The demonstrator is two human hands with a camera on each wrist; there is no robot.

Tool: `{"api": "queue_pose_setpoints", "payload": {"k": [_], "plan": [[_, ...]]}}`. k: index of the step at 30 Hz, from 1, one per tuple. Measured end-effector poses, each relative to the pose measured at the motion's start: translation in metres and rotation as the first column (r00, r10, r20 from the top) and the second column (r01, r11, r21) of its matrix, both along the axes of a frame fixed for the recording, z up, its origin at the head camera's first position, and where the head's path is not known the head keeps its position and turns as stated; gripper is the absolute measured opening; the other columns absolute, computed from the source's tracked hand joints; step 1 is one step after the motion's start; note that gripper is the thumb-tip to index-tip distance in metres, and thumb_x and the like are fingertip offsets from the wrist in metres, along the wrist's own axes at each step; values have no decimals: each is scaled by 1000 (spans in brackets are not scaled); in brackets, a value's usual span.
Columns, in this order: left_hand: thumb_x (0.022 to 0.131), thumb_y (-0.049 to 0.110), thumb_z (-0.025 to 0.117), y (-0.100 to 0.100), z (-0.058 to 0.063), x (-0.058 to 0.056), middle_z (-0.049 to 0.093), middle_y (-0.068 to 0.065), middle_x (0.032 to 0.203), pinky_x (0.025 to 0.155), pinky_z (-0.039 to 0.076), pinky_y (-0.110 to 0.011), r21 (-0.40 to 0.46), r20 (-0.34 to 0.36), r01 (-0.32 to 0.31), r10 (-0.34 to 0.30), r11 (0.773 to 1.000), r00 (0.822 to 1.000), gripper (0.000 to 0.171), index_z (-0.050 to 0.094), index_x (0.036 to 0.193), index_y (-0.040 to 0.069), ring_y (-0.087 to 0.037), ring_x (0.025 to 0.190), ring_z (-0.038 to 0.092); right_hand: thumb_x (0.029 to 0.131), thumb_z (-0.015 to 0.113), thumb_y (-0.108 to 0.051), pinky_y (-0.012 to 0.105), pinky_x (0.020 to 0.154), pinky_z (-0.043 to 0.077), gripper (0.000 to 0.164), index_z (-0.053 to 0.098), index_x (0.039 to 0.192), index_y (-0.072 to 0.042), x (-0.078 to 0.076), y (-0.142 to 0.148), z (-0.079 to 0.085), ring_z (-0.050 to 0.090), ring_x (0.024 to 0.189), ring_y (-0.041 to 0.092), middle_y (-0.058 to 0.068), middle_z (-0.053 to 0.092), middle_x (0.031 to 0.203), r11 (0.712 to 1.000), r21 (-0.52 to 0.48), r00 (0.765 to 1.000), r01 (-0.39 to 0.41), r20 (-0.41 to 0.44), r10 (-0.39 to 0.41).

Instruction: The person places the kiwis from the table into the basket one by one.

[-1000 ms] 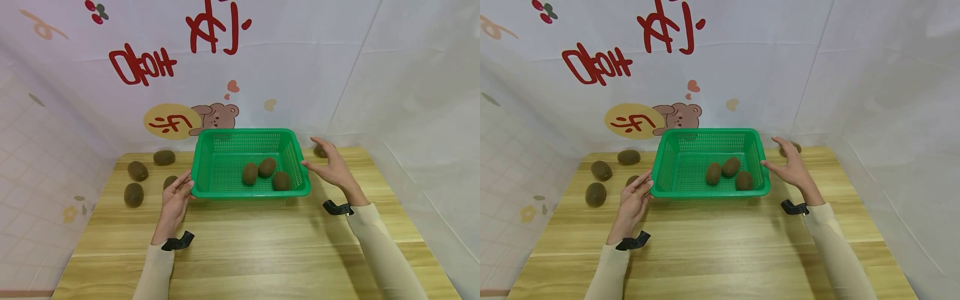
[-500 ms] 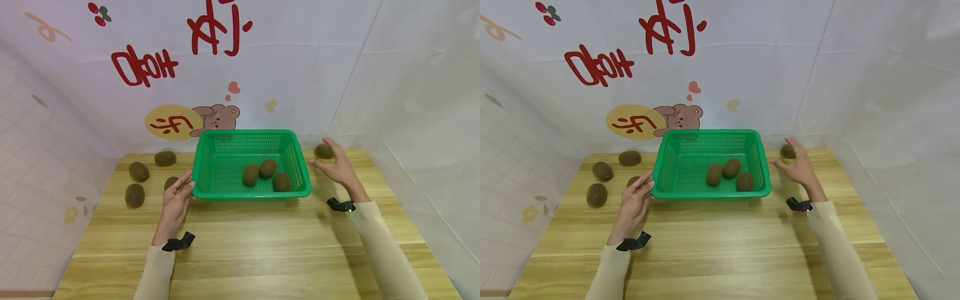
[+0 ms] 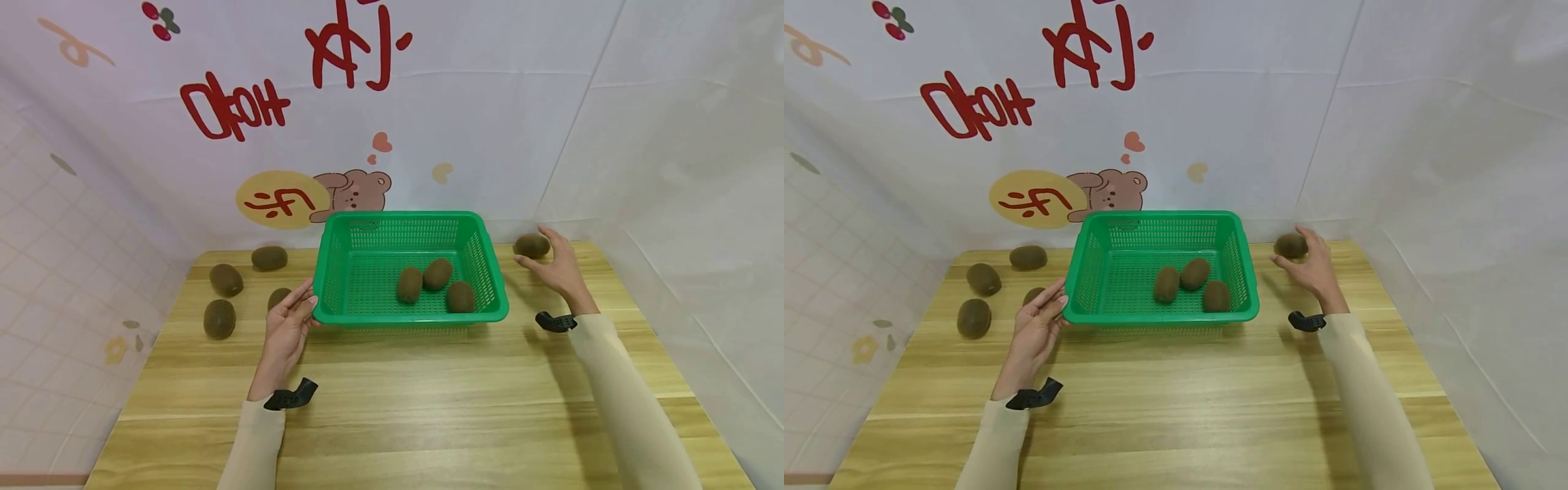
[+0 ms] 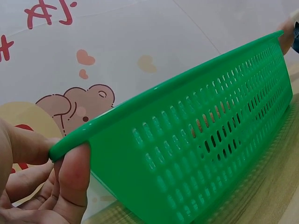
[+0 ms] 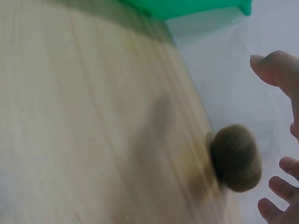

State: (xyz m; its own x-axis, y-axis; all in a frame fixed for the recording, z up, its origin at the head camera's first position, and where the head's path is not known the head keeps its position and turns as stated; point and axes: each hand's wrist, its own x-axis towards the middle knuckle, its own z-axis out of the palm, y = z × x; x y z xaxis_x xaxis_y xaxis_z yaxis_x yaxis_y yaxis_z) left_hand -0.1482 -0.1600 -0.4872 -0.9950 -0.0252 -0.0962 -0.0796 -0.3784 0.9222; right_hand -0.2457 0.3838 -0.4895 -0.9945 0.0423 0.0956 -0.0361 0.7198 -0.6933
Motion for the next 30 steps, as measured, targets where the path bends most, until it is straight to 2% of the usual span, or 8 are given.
{"api": "queue_pose_setpoints", "payload": {"k": [4,9,15,18,22,25,30], "plan": [[104,6,59,0,1,0,58,3,111,62,54,-18,-6,-2,6,-6,1000,1000,50,46,152,0,-4,80,60,93,74,-46,75,119,18,94,23,165,-14,-8,4,-9,12,155,50,21,16,170,999,6,999,37,13,-37],[104,7,59,-1,1,0,58,3,112,62,54,-18,-16,2,13,-13,1000,1000,51,45,153,1,-4,81,60,93,72,-51,75,119,18,95,22,165,-15,-16,7,-13,11,154,52,23,15,170,997,18,995,81,65,-82],[105,9,59,-2,1,2,56,2,115,64,53,-18,-29,11,21,-20,999,1000,51,45,154,2,-4,85,58,93,72,-51,73,117,26,96,22,165,-13,-25,10,-19,22,150,54,29,20,166,995,13,990,100,101,-101],[105,8,59,-2,1,2,57,2,114,64,53,-18,-19,3,17,-17,1000,1000,51,44,154,2,-4,84,59,94,72,-47,72,113,32,92,24,164,-11,-28,10,-22,29,144,56,33,25,162,994,23,990,106,96,-107],[104,6,58,-1,1,1,59,4,111,62,54,-17,-6,-11,14,-14,1000,1000,51,44,153,0,-4,82,60,95,74,-38,71,107,37,80,36,159,-10,-29,8,-25,38,135,55,35,34,154,992,30,990,120,65,-122],[104,5,58,0,0,1,59,5,110,62,54,-17,-2,-15,11,-11,1000,1000,51,44,153,-1,-4,82,60,94,75,-31,71,107,36,71,44,153,-7,-29,6,-25,39,133,55,36,39,150,990,26,990,136,34,-137],[104,5,59,-1,0,1,59,4,111,62,54,-17,-4,-8,9,-9,1000,1000,51,45,153,0,-4,82,60,95,75,-26,70,111,34,65,47,149,-3,-27,4,-26,38,137,55,34,44,148,988,30,988,153,2,-153]]}}
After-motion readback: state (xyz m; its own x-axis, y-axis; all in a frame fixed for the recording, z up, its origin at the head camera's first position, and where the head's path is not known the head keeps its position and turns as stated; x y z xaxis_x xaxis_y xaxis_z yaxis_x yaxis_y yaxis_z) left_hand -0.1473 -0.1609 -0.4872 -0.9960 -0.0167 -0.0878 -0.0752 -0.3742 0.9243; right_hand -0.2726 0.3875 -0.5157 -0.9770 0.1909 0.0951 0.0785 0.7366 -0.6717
